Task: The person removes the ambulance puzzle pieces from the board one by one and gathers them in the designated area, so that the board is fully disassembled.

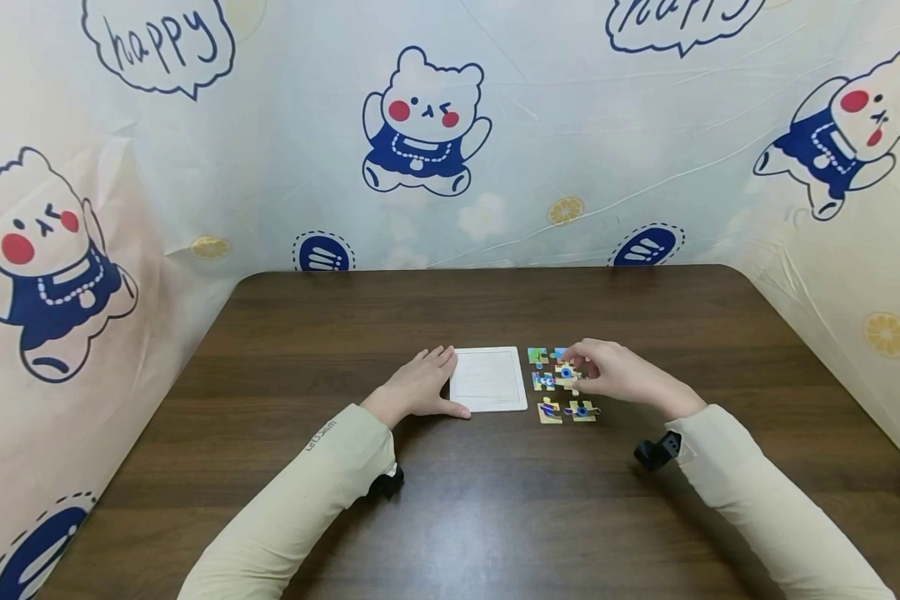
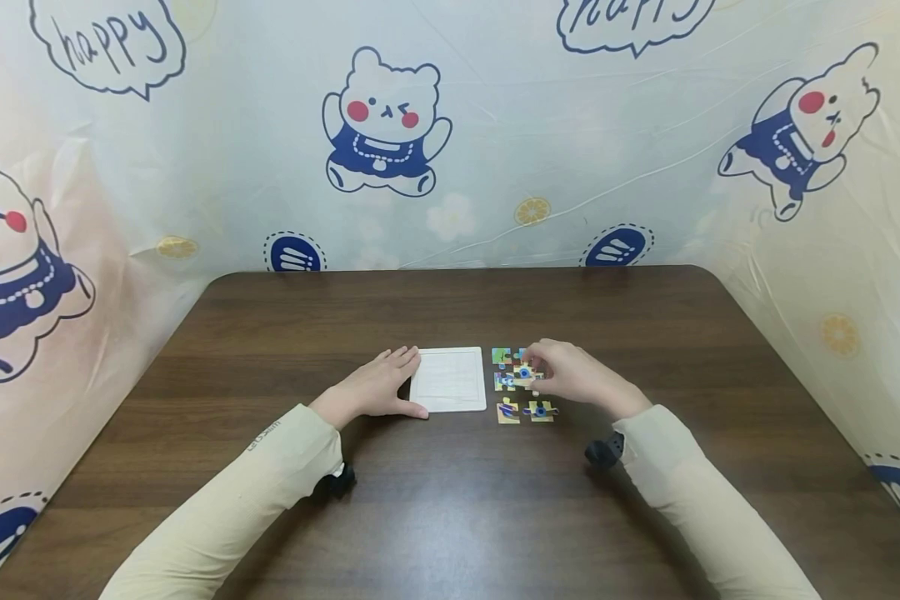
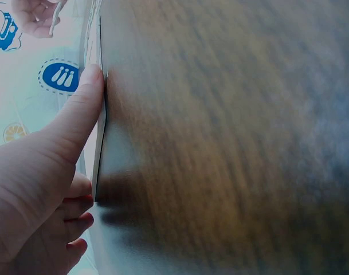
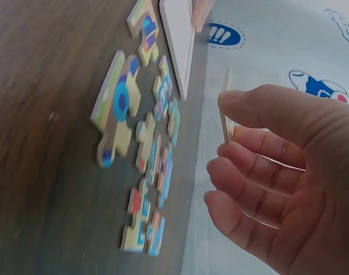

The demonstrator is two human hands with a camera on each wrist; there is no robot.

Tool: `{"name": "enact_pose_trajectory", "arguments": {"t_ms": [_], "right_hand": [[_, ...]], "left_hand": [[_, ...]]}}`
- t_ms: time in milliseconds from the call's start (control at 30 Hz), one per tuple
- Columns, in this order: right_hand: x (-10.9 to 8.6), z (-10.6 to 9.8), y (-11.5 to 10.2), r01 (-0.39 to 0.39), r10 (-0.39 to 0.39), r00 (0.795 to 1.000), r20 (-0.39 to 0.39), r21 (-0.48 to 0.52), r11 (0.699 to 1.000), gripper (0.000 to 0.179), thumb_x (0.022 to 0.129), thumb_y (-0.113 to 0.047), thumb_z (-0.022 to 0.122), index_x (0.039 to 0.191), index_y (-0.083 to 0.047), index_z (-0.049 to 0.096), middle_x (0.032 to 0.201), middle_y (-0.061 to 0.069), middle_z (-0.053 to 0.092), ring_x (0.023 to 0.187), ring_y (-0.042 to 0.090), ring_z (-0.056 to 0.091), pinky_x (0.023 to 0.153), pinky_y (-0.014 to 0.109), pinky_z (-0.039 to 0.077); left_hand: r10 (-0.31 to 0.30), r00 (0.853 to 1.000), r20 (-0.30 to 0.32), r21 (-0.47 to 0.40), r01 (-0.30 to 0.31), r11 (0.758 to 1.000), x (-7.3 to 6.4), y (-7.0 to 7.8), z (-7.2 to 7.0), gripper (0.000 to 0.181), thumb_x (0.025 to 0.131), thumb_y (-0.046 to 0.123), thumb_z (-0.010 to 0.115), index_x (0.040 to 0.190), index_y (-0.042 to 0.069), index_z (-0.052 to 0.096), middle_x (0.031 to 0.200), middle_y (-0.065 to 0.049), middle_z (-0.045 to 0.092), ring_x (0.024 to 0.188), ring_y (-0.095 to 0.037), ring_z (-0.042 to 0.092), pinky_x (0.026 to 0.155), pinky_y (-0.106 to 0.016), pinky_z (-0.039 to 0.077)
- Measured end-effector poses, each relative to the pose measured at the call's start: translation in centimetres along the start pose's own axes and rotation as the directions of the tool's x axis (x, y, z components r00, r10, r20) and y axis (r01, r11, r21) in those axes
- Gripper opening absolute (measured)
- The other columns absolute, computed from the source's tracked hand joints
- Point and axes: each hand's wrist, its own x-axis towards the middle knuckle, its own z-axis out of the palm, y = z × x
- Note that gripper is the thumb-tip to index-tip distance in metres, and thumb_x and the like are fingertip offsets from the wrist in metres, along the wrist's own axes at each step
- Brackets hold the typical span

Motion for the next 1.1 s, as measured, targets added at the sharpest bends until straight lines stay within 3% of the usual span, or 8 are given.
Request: {"name": "enact_pose_trajectory", "arguments": {"t_ms": [733,1100], "right_hand": [[-4.3,-0.3,3.1,-0.059,0.059,0.998,-0.006,0.024,0.998,0.033,0.080,-0.008,0.071,0.109,0.000,0.059,0.084,0.003,0.054,0.065,0.011,0.047,0.056,0.027,0.043],[-5.0,0.1,3.5,-0.081,0.079,0.995,0.062,0.037,0.996,0.030,0.079,-0.005,0.070,0.106,0.000,0.058,0.083,0.002,0.053,0.061,0.010,0.046,0.053,0.025,0.042]], "left_hand": [[-0.014,1.000,0.017,-0.005,0.014,1.000,0.1,0.0,0.1,0.101,0.077,0.067,0.056,0.144,-0.002,0.024,0.148,-0.017,0.019,0.136,-0.029,0.016,0.109,-0.041,0.014],[-0.021,1.000,0.018,-0.019,0.021,1.000,0.1,0.0,0.2,0.101,0.077,0.066,0.055,0.144,-0.002,0.022,0.149,-0.017,0.019,0.137,-0.028,0.015,0.109,-0.040,0.013]]}}
